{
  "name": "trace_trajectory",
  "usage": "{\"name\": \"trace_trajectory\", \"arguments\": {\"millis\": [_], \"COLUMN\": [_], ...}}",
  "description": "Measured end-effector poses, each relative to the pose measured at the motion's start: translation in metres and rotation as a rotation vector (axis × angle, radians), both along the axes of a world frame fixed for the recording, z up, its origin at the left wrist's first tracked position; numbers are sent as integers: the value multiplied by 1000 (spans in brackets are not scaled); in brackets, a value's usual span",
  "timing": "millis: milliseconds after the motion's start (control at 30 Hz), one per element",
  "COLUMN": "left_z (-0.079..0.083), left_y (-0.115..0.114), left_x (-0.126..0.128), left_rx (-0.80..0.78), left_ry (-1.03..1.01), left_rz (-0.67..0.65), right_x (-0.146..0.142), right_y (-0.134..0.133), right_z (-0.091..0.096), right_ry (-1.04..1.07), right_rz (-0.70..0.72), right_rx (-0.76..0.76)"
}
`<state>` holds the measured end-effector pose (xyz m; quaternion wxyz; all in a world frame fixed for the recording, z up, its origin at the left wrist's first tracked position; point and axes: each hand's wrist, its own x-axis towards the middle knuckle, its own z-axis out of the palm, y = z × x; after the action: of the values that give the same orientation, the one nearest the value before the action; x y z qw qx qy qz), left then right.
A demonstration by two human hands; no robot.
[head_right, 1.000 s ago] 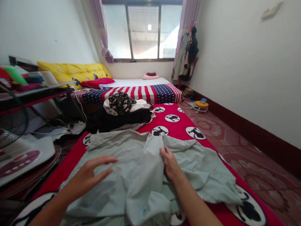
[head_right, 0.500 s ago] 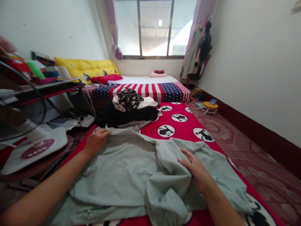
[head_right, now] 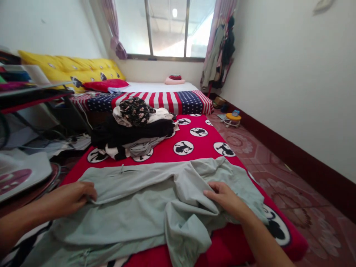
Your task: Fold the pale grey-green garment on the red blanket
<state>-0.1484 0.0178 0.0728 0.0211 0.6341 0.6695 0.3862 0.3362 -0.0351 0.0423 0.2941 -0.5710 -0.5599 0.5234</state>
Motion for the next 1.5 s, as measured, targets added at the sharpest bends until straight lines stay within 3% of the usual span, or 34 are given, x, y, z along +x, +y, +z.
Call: {"name": "trace_trajectory", "arguments": {"millis": [100,267,333,467,533,633,800,933,1000,1067,1167,1233,1367,1500], "left_z": [-7,-28,-40,-67,-81,-94,-95,-80,-68,-52,-30,-22,-30,-48], "left_y": [14,55,71,85,82,72,65,64,56,39,-3,-36,-87,-104], "left_x": [13,2,-8,-10,-5,2,2,12,30,59,110,141,184,210], "left_rx": [-45,-213,-254,-261,-259,-223,-243,-264,-213,-168,-219,-274,-365,-431], "left_ry": [10,120,160,163,180,217,281,336,332,282,195,160,189,295], "left_rz": [-34,-242,-280,-329,-363,-324,-277,-275,-319,-454,-717,-835,-967,-972], "right_x": [20,63,75,82,84,91,92,64,46,30,14,9,9,12], "right_y": [7,53,76,104,108,104,94,79,65,46,16,-1,-22,-22], "right_z": [2,-6,-11,-19,-22,-29,-33,-17,-3,12,29,36,36,31], "right_ry": [-210,-530,-592,-616,-629,-674,-757,-866,-914,-934,-963,-965,-873,-560], "right_rz": [-52,-470,-552,-440,-384,-425,-504,-583,-532,-353,-16,122,228,224], "right_rx": [86,457,529,525,510,516,517,603,596,471,219,123,91,33]}}
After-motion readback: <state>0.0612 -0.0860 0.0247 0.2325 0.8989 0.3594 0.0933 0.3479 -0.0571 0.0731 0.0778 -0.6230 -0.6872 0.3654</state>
